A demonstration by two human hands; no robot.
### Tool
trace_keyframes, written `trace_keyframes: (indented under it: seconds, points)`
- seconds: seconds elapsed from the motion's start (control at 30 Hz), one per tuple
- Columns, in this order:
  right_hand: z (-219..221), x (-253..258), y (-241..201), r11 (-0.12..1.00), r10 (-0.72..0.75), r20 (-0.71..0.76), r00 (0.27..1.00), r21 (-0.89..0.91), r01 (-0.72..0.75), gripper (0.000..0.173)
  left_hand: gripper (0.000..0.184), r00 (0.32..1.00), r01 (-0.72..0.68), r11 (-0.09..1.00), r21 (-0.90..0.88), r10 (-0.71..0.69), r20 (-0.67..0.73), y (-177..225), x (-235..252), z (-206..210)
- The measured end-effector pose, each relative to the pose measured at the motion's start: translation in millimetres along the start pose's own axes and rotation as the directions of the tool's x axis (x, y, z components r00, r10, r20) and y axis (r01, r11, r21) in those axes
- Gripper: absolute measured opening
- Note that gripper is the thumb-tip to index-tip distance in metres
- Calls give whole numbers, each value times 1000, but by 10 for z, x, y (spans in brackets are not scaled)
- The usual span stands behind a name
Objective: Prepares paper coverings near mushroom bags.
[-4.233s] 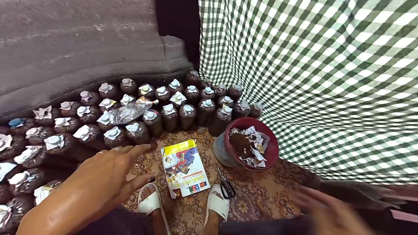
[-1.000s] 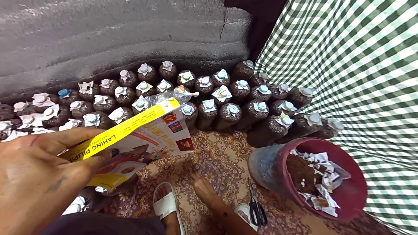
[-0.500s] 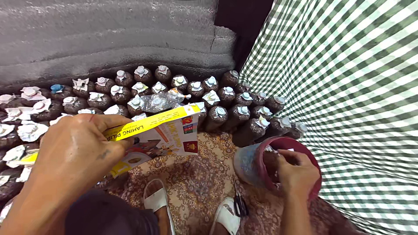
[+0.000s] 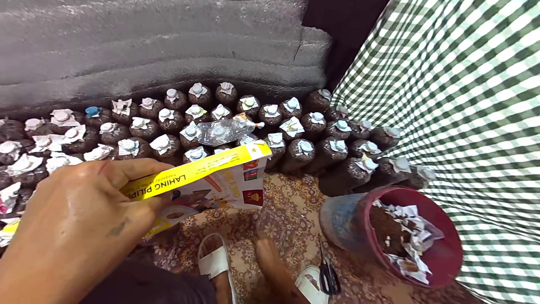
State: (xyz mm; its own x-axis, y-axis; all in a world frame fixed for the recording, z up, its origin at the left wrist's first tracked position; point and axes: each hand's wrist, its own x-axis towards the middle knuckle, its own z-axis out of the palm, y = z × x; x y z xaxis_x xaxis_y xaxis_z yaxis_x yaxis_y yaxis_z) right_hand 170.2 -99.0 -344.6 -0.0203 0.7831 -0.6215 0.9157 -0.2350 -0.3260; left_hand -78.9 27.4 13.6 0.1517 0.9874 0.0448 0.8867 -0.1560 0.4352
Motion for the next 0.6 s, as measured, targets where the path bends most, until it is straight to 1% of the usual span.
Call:
trace_keyframes:
  seconds: [0.1,0.13,0.23,0.3,0.33,0.37,0.4,0.43,0.47,0.5,0.53,0.57,0.6]
  points:
    - [143,42,168,993,-119,-130,984,-3,120,30,19,1000,14,1000,3,-14,1,-69,0,-9]
    - [135,61,188,991,-135,-122,983,-6,136,29,20,1000,19,1000,10,-19,3,-76,8,-5]
    - [61,106,139,992,-128,-28,991,-24,128,30,20,999,31,999,25,-31,16,-62,21,1]
    - [-82,93,122,997,-82,-16,997,-3,82,28,20,999,39,999,-29,-38,25,-27,24,25]
    - [-202,62,118,999,-36,-46,998,38,38,28,22,998,50,996,-77,-47,35,-2,20,35]
    - [-368,-10,115,994,13,-125,992,113,2,27,24,997,65,989,-133,-60,45,26,16,44]
    - [-586,-123,123,979,63,-267,962,206,-7,24,27,996,76,980,-182,-66,58,37,14,56]
    - [-848,-270,150,954,112,-457,882,297,32,20,28,996,76,976,-206,-64,62,40,17,68]
    - [-1126,-445,221,934,161,-640,751,344,93,14,28,996,75,976,-202,-63,67,46,21,71]
    - [-1416,-645,348,930,191,-782,593,338,146,11,27,995,79,981,-179,-66,80,62,26,66]
    - [-1695,-863,527,936,208,-867,454,311,165,12,26,995,70,986,-149,-59,81,82,31,68]
    - [-1932,-1086,723,945,228,-910,347,292,147,14,24,997,48,992,-117,-40,65,100,33,76]
    - [-2110,-1285,922,953,258,-922,288,292,79,16,21,999,20,996,-82,-17,44,101,34,87]
